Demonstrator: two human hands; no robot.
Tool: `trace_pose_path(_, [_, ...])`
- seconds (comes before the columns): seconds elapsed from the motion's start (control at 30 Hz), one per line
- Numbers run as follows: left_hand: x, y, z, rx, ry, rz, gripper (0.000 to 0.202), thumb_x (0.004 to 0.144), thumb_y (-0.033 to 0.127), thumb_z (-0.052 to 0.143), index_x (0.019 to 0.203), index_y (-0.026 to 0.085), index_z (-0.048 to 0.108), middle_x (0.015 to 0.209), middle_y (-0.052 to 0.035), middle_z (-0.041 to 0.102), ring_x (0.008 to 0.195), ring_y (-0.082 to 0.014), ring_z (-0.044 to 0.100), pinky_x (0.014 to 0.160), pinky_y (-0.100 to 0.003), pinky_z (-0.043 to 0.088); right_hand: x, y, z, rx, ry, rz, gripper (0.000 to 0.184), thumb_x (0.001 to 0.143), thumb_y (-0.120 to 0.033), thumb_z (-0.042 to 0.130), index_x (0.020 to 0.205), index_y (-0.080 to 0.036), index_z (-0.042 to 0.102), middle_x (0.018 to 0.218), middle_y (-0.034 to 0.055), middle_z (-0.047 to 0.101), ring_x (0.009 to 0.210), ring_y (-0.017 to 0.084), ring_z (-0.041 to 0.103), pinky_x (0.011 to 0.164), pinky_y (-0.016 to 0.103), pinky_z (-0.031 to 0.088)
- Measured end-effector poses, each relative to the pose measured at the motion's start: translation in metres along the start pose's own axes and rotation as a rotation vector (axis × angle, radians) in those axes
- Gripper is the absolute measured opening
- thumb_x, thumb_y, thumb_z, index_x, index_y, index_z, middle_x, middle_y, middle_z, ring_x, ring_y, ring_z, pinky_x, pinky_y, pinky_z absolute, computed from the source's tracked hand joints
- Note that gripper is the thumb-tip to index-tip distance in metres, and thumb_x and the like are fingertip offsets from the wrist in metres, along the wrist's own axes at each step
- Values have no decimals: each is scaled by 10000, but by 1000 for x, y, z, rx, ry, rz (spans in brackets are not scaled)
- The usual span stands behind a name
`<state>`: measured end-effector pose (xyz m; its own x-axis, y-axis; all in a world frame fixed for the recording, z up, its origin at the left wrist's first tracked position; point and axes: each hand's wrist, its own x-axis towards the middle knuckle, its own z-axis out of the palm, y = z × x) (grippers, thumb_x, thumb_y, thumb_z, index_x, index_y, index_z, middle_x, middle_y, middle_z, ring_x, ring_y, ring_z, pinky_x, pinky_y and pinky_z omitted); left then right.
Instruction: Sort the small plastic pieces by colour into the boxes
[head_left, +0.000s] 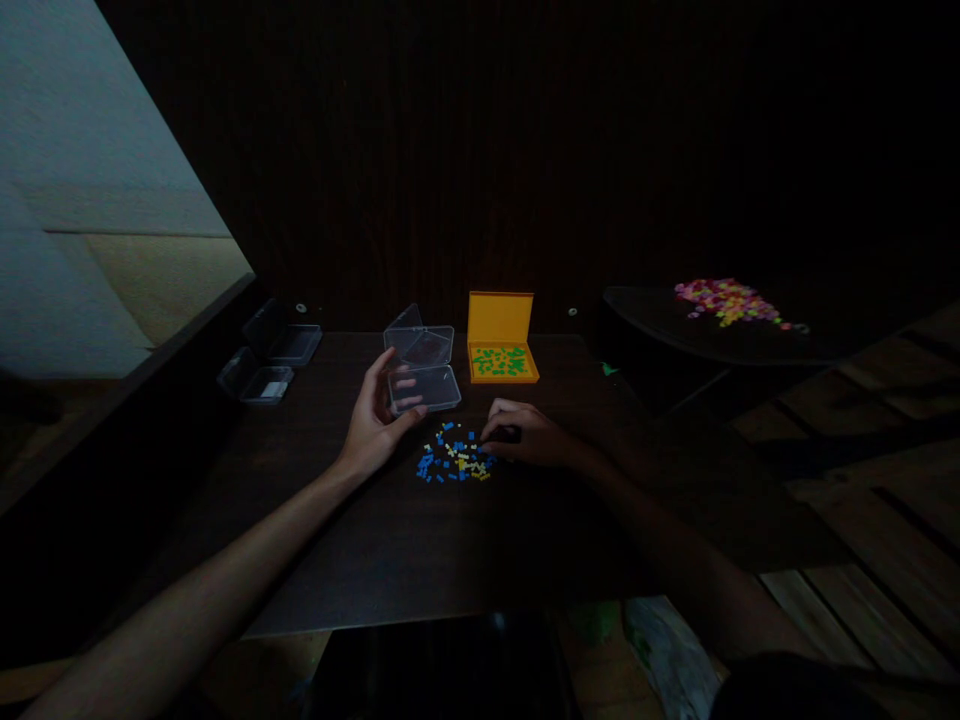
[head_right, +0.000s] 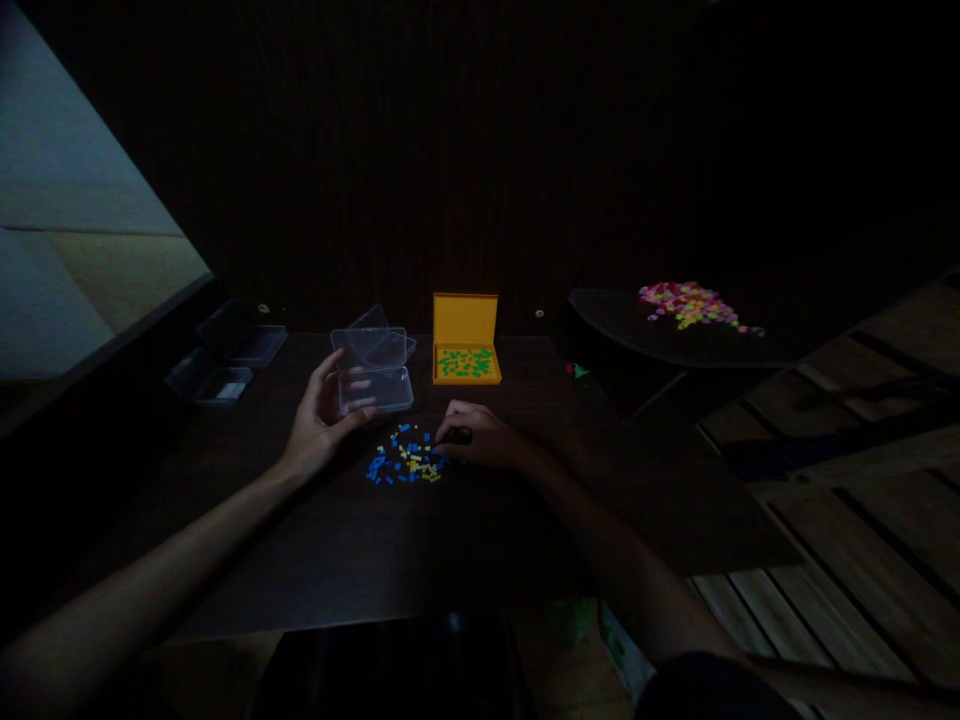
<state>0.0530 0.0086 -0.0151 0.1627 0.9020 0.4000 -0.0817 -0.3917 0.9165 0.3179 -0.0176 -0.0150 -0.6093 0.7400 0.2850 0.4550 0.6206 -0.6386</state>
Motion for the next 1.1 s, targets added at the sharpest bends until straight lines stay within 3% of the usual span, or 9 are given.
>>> trace_pose_path(0.23, [0, 1, 0, 4, 16, 9, 831, 677, 247, 803, 1393, 315, 387, 1256, -91, 533, 1111, -248, 582, 885, -433, 575, 1, 0, 1, -1, 1, 6, 200, 897, -341, 595, 846, -168, 680, 837, 46, 597, 744, 144, 564, 669, 270, 450])
trace_pose_path(0.53, [0, 1, 1, -9, 26, -4, 832, 674, 231, 799, 1391, 324, 387, 1277, -90, 517, 1128, -243, 569, 884, -411, 576, 2, 0, 1, 13, 114, 212, 207, 900, -355, 573, 869, -170, 660, 794, 12, 644, 680, 123, 548, 644, 248, 422])
trace_pose_path(0.9, [0, 2, 0, 7, 18, -3, 830, 678, 240, 802, 1392, 316, 387, 1267, -92, 517, 1136, -255, 559, 891, -424, 571, 1, 5, -1, 38, 99, 109, 159, 877, -313, 613, 865, -172, 686, 867, 48, 632, 708, 137, 555, 646, 276, 449])
trace_pose_path(1.1, [0, 3, 3, -2, 28, -17, 841, 666, 254, 807, 1391, 320, 385, 1270, -93, 512, 1121, -250, 559, 882, -424, 573, 3, -6, 8, 1, 201, 86, 147, 867, -324, 641, 851, -185, 688, 863, 43, 591, 763, 153, 558, 687, 294, 456])
